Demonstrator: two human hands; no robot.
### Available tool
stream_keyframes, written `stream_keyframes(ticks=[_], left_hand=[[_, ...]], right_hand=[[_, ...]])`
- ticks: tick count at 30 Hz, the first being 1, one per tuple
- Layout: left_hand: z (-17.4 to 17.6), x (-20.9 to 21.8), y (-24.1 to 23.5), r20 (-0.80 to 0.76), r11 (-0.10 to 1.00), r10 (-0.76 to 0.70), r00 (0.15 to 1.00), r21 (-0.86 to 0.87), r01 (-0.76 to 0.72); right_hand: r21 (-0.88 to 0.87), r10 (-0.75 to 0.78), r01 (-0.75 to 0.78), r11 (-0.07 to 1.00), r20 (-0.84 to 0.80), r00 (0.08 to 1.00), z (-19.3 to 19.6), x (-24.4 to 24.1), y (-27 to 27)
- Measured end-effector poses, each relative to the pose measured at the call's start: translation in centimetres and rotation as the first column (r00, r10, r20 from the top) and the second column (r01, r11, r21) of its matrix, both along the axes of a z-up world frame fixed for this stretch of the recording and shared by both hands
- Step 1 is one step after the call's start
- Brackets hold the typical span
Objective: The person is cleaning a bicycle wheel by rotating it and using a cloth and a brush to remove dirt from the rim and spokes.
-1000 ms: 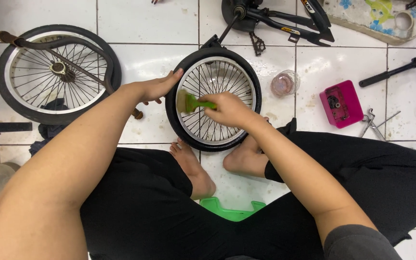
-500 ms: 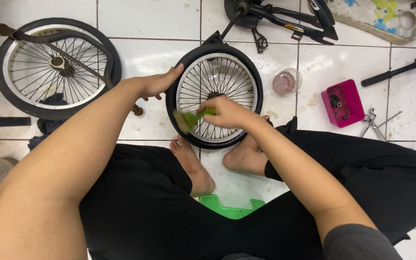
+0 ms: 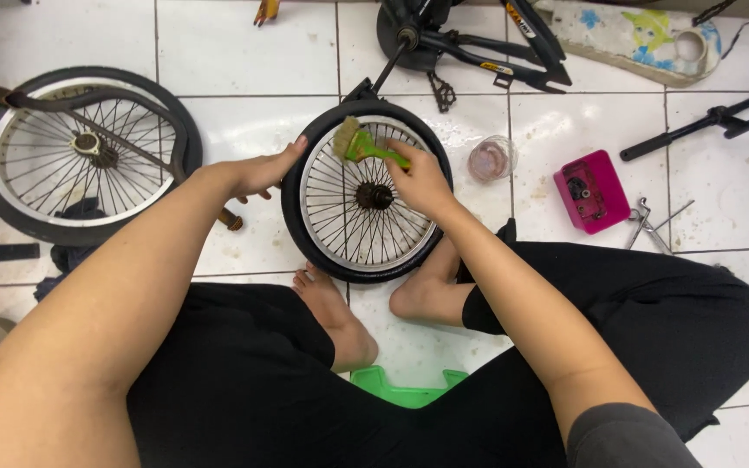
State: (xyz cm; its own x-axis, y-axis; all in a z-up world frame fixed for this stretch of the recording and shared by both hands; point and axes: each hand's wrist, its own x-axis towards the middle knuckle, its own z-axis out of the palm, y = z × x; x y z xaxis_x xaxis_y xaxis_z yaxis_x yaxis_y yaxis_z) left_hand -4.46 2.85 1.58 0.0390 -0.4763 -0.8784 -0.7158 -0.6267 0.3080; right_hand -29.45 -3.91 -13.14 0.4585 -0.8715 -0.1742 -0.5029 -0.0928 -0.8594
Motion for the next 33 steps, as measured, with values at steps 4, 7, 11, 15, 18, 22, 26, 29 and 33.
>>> stream_keyframes(ticks=[4,7,11,15,18,22,26,29,33], left_hand=[[-3.9,1.4,-0.6,0.021,0.996,-0.063,0.998,-0.056,0.064],[-8.3,3.4,-1.6,0.167,0.958,-0.246,0.955,-0.11,0.266],[-11.6,5.2,-2.4,0.309,0.92,-0.332,0.891,-0.105,0.379],[-15.4,6.1,-3.0,0.273,0.939,-0.274,0.922,-0.132,0.317],[-20.0,7.3,-3.3,0.155,0.972,-0.166,0.974,-0.143,0.189],[-6.3,3.6,-1.5,0.206,0.973,-0.218,0.954,-0.034,0.23],[-10.5,5.2,-2.3,0.221,0.934,-0.347,0.911,-0.007,0.358],[-12.2,5.7,-2.6,0.243,0.919,-0.38,0.893,-0.013,0.394],[-10.6,5.1,-2.2,0.244,0.927,-0.36,0.901,-0.017,0.375]], right_hand=[[-0.054,-0.1,0.096,0.994,-0.091,0.991,2.4,-1.5,-0.2],[-0.113,-0.137,0.108,0.988,-0.302,0.943,-2.1,-4.1,-3.4],[-0.099,-0.195,0.175,0.98,-0.24,0.951,-3.4,-5.0,-4.2],[-0.035,-0.205,0.203,0.979,-0.068,0.976,0.3,-2.1,-1.1],[-0.002,-0.166,0.166,0.986,0.02,0.986,-1.0,-0.7,-1.0],[-0.012,-0.03,0.031,0.999,0.07,0.997,0.7,1.9,1.8],[-0.03,0.13,-0.13,0.991,0.012,0.991,1.7,3.0,4.5],[-0.042,0.265,-0.265,0.963,-0.018,0.964,2.2,3.1,5.6],[0.007,0.468,-0.472,0.882,-0.145,0.872,3.4,2.2,6.5]])
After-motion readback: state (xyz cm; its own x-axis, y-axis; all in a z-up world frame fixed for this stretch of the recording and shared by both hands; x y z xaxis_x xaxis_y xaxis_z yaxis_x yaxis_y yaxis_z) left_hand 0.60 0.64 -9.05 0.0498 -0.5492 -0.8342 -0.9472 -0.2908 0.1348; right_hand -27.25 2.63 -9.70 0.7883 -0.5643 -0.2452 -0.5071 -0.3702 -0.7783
